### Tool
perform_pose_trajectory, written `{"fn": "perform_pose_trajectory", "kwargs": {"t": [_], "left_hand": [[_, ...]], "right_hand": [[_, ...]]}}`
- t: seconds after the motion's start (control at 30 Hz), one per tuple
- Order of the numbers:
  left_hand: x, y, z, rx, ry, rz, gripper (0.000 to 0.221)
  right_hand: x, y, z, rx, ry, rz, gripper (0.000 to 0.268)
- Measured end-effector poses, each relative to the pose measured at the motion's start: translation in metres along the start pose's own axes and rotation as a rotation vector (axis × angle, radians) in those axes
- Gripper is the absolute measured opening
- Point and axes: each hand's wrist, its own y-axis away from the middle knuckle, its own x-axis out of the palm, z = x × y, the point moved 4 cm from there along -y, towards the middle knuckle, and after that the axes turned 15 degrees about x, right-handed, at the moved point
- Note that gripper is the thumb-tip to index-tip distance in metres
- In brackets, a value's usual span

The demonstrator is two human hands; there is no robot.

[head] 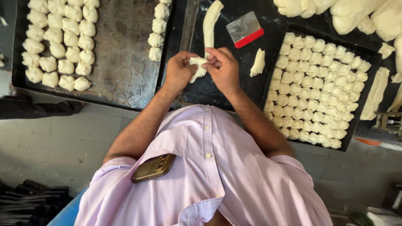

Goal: The person shapes pieces of dough by hand, folding and pinching them into small round buns and placing them onto baking trays.

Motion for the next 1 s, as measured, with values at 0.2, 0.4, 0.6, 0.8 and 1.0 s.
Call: {"fn": "perform_pose_trajectory", "kwargs": {"t": [0.2,0.4,0.6,0.8,1.0], "left_hand": [[0.034,0.008,-0.012,0.008,0.105,0.084,0.030],[0.049,0.011,-0.014,0.008,-0.288,-0.053,0.019],[0.041,-0.003,-0.004,-0.180,0.190,-0.125,0.031],[0.029,-0.014,-0.010,-0.230,0.173,0.022,0.028],[0.006,-0.022,0.002,-0.262,0.243,-0.090,0.025]], "right_hand": [[-0.026,-0.014,-0.062,0.458,-0.285,0.247,0.019],[-0.038,0.024,-0.009,-0.367,0.486,-0.131,0.015],[-0.025,0.045,0.028,-0.565,0.628,-0.141,0.024],[-0.015,0.018,0.012,-0.160,0.197,-0.107,0.015],[0.002,0.037,0.020,-0.337,0.295,-0.022,0.026]]}}
